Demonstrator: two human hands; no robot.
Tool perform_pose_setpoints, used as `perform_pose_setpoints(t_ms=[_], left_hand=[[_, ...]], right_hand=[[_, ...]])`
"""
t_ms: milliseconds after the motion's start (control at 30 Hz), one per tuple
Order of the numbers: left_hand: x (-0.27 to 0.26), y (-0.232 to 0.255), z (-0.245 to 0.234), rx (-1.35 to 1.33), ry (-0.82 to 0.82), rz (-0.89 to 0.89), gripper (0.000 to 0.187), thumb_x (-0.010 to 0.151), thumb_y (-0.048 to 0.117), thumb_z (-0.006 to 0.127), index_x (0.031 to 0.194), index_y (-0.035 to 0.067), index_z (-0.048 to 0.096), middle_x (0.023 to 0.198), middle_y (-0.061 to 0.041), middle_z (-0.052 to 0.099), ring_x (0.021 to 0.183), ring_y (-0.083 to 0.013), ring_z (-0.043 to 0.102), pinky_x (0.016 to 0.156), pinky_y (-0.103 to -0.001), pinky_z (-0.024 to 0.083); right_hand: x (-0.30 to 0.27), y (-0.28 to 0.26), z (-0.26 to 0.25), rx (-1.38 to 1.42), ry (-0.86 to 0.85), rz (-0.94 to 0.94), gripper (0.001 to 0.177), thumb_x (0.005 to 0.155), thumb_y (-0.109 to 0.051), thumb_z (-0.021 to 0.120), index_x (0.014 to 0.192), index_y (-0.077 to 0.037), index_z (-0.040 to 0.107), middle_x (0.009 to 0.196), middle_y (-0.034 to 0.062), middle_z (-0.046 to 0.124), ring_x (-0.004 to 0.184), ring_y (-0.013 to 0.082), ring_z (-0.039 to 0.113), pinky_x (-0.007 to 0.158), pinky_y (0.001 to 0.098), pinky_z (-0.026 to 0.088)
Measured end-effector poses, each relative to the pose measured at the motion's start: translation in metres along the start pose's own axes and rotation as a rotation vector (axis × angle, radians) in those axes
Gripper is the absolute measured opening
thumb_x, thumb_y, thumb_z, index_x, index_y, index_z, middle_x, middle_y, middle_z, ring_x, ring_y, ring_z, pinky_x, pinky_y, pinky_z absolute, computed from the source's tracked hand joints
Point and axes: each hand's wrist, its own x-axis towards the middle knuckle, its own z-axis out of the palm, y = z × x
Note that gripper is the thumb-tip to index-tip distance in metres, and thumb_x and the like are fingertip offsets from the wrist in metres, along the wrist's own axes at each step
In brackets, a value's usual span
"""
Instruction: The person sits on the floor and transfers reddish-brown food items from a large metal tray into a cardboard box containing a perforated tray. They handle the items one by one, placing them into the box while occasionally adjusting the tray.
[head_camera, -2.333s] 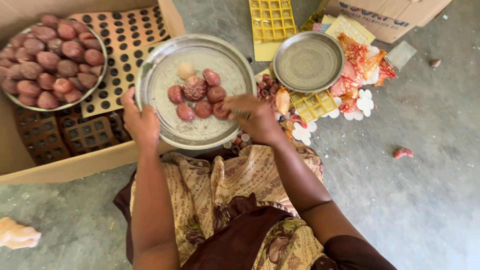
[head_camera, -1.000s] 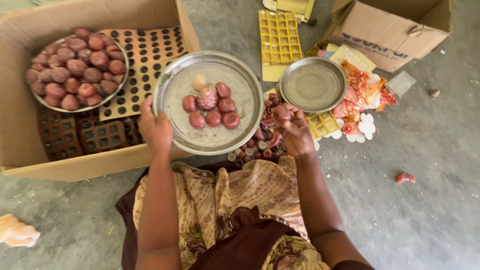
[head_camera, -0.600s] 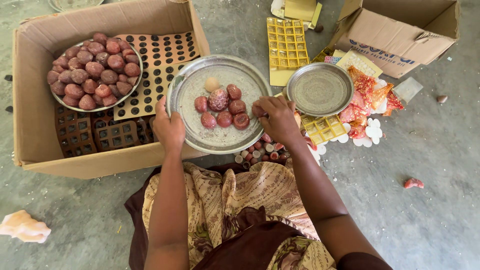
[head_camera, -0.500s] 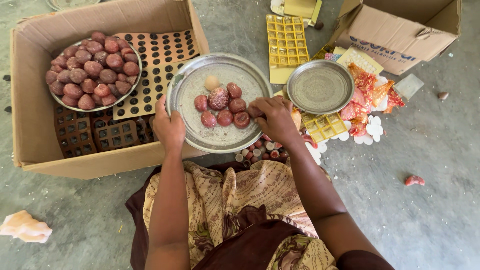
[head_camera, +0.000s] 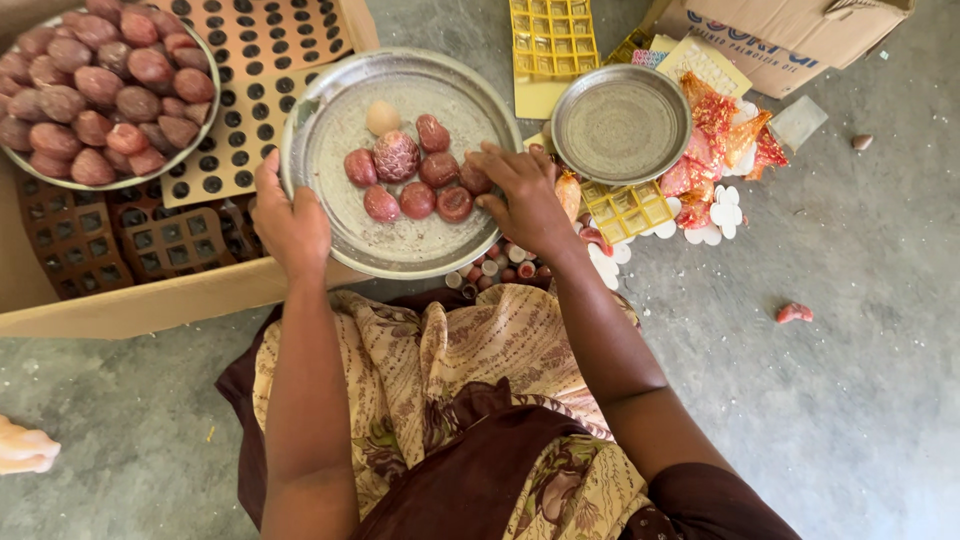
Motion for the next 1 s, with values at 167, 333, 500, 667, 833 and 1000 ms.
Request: perform_pose_setpoints(t_ms=[167,333,500,667,833,1000], left_hand=[[-0.001,-0.004,-0.001,-0.028,0.011,0.049,0.051,0.089,-0.001,0.048,0.139,0.007,0.058,0.11,-0.01,0.077,0.082,-0.0172,0.075,0.083,-0.035,0.055],[0.003,-0.017,0.002,-0.01,0.071,0.183,0.05,0.089,-0.003,0.051,0.137,0.005,0.061,0.118,-0.014,0.076,0.103,-0.0246,0.076,0.096,-0.038,0.054],[0.004,-0.02,0.004,-0.025,0.067,0.194,0.05,0.091,-0.006,0.052,0.138,0.004,0.06,0.116,-0.012,0.077,0.095,-0.021,0.076,0.089,-0.036,0.056],[0.006,-0.016,0.007,-0.028,0.038,0.069,0.043,0.097,-0.005,0.05,0.136,0.01,0.064,0.101,-0.005,0.077,0.07,-0.0102,0.067,0.062,-0.029,0.054],[0.007,-0.021,0.007,-0.083,0.024,0.13,0.043,0.097,-0.006,0.05,0.133,0.008,0.066,0.103,-0.005,0.077,0.075,-0.0083,0.068,0.063,-0.028,0.053],[0.006,-0.029,0.004,-0.179,0.023,0.263,0.051,0.089,-0.009,0.051,0.138,-0.001,0.061,0.117,-0.012,0.078,0.098,-0.015,0.074,0.089,-0.029,0.057]], right_hand=[[-0.036,0.035,0.008,0.125,0.46,0.13,0.035,0.094,0.0,0.074,0.126,-0.009,0.065,0.125,0.0099,0.067,0.12,0.0265,0.065,0.108,0.0417,0.051],[-0.1,0.112,0.041,0.264,0.508,0.624,0.029,0.092,0.005,0.067,0.12,-0.001,0.066,0.113,0.0115,0.065,0.095,0.02,0.066,0.085,0.0335,0.058],[-0.188,0.191,0.077,0.484,0.644,0.992,0.033,0.087,0.008,0.056,0.117,-0.001,0.062,0.114,0.0097,0.067,0.086,0.0211,0.07,0.074,0.0308,0.059],[-0.251,0.249,0.117,0.209,0.64,1.271,0.042,0.079,0.01,0.054,0.116,-0.005,0.065,0.114,0.0125,0.07,0.104,0.027,0.069,0.09,0.0384,0.055],[-0.254,0.266,0.128,-0.052,0.504,1.409,0.049,0.075,-0.003,0.072,0.121,-0.017,0.064,0.127,0.017,0.058,0.119,0.037,0.051,0.1,0.0488,0.044],[-0.242,0.266,0.134,-0.072,0.19,1.589,0.038,0.089,-0.012,0.061,0.111,-0.037,0.081,0.132,0.006,0.064,0.132,0.0318,0.049,0.112,0.0468,0.044]])
